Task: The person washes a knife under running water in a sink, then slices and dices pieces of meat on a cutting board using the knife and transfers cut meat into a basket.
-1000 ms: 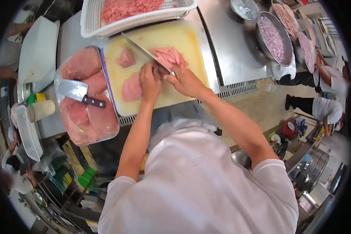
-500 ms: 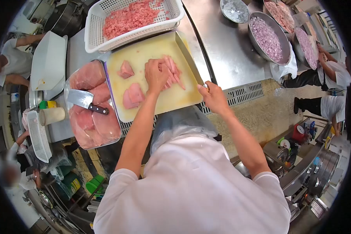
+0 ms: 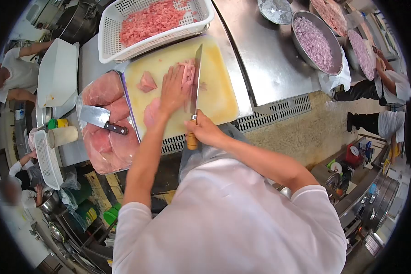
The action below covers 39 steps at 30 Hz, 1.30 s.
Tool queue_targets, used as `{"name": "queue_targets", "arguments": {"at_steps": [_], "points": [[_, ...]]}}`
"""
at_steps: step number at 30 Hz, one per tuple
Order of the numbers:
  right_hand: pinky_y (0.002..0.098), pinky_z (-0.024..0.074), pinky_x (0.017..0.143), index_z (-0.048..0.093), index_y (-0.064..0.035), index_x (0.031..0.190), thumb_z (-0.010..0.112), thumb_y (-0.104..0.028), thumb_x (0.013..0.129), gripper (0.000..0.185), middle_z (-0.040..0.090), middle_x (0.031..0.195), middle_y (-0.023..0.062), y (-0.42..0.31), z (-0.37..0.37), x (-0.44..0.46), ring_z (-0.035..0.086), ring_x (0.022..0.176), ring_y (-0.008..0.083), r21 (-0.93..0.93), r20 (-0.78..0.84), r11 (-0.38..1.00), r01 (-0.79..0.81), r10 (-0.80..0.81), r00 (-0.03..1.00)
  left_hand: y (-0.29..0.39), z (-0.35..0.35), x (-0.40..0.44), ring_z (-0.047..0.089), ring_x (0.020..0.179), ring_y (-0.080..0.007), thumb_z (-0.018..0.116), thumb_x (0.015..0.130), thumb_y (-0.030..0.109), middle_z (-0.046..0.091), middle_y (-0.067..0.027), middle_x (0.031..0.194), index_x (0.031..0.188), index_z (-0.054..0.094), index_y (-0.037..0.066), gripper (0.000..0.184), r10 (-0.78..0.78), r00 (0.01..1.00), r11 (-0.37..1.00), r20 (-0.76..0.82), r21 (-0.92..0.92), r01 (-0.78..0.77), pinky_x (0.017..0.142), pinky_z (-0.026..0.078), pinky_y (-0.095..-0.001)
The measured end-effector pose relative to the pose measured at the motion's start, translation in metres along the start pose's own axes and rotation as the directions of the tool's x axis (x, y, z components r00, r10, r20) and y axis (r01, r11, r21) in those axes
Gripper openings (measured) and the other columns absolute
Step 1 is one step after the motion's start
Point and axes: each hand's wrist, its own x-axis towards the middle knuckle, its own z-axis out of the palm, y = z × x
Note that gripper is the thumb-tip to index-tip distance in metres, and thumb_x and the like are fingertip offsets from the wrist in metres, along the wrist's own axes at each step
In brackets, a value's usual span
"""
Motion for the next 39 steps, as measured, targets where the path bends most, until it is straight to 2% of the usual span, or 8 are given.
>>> {"name": "queue_targets", "arguments": {"at_steps": [2,6,9,15,21,24,30,39], "points": [[0.0414,0.0606,0.073,0.045,0.0015,0.12,0.061,-0.026,0.107,0.034,0.066,0.094,0.0162,-0.009,0.004,-0.003,0.072,0.083,0.027,0.162,0.062,0.984,-0.069,0.059,0.996,-0.008,-0.016,0.004,0.03,0.153,-0.0486,0.059,0.1,0.042,0.037,-0.0221,0.166,0.158,0.041,0.003,0.072,-0.006,0.992,1.0,0.127,-0.019,0.008,0.122,0.021,-0.0669],[0.0362,0.0613,0.068,0.047,0.003,0.122,0.063,-0.026,0.107,0.036,0.06,0.092,0.0102,-0.015,-0.016,-0.023,0.068,0.082,0.0178,0.331,0.061,0.938,-0.106,0.091,0.994,0.04,0.006,0.004,0.042,0.139,-0.0444,0.066,0.095,0.038,0.049,-0.0187,0.151,0.147,0.051,0.007,0.062,-0.247,0.957,0.964,-0.153,0.065,0.259,0.11,0.032,-0.0632],[0.033,0.0582,0.059,0.054,0.001,0.12,0.065,-0.027,0.105,0.034,0.061,0.087,0.0058,-0.016,-0.06,-0.044,0.064,0.074,0.0142,0.211,-0.135,0.967,-0.145,0.176,0.975,0.052,0.013,0.002,0.051,0.115,-0.0348,0.072,0.089,0.033,0.056,-0.0126,0.126,0.13,0.058,0.01,0.049,-0.046,0.937,0.954,-0.347,0.262,0.144,0.092,0.037,-0.0528],[0.0299,0.0438,0.048,0.061,-0.0004,0.106,0.065,-0.025,0.104,0.025,0.055,0.063,0.002,-0.029,-0.138,-0.067,0.053,0.051,0.0105,-0.141,-0.262,0.988,-0.063,0.024,0.965,0.041,-0.015,-0.01,0.049,0.134,-0.0383,0.074,0.09,0.031,0.054,-0.0167,0.146,0.143,0.057,0.006,0.061,0.243,0.97,0.966,0.027,0.079,-0.245,0.11,0.036,-0.0552],[0.0361,0.0423,0.053,0.061,0.003,0.113,0.066,-0.023,0.101,0.029,0.056,0.065,0.0071,-0.029,-0.132,-0.063,0.051,0.054,0.0162,-0.306,-0.254,0.952,-0.025,-0.056,0.966,0.014,-0.037,-0.033,0.053,0.127,-0.0469,0.068,0.097,0.026,0.06,-0.0269,0.135,0.138,0.057,-0.003,0.051,-0.274,0.903,0.961,-0.331,-0.14,0.24,0.11,0.039,-0.0544],[0.0375,0.0435,0.057,0.061,0.0038,0.119,0.066,-0.022,0.1,0.032,0.056,0.066,0.0091,-0.031,-0.129,-0.064,0.052,0.058,0.0183,-0.331,-0.255,0.943,-0.024,-0.065,0.965,0.019,-0.047,-0.037,0.056,0.125,-0.0466,0.062,0.103,0.031,0.061,-0.0291,0.135,0.143,0.053,-0.007,0.056,-0.273,0.961,0.962,-0.035,-0.003,0.273,0.111,0.042,-0.0512],[0.0384,0.0451,0.06,0.06,0.0031,0.124,0.066,-0.023,0.1,0.035,0.059,0.069,0.0104,-0.044,-0.128,-0.061,0.054,0.061,0.0203,-0.354,-0.242,0.933,-0.067,-0.023,0.97,0.026,-0.025,-0.049,0.059,0.119,-0.0442,0.065,0.101,0.024,0.064,-0.0253,0.127,0.133,0.059,-0.004,0.043,-0.162,0.968,0.968,-0.194,-0.222,0.117,0.107,0.045,-0.049],[0.0382,0.0471,0.063,0.06,0.0029,0.126,0.066,-0.027,0.102,0.039,0.061,0.072,0.0111,-0.041,-0.129,-0.061,0.057,0.065,0.0213,-0.336,-0.252,0.939,-0.072,-0.016,0.968,0.054,-0.078,-0.074,0.058,0.094,-0.0359,0.075,0.082,0.014,0.061,-0.0121,0.097,0.084,0.065,0.005,0.014,-0.016,1.0,0.965,0.02,0.263,0.01,0.083,0.045,-0.049]]}}
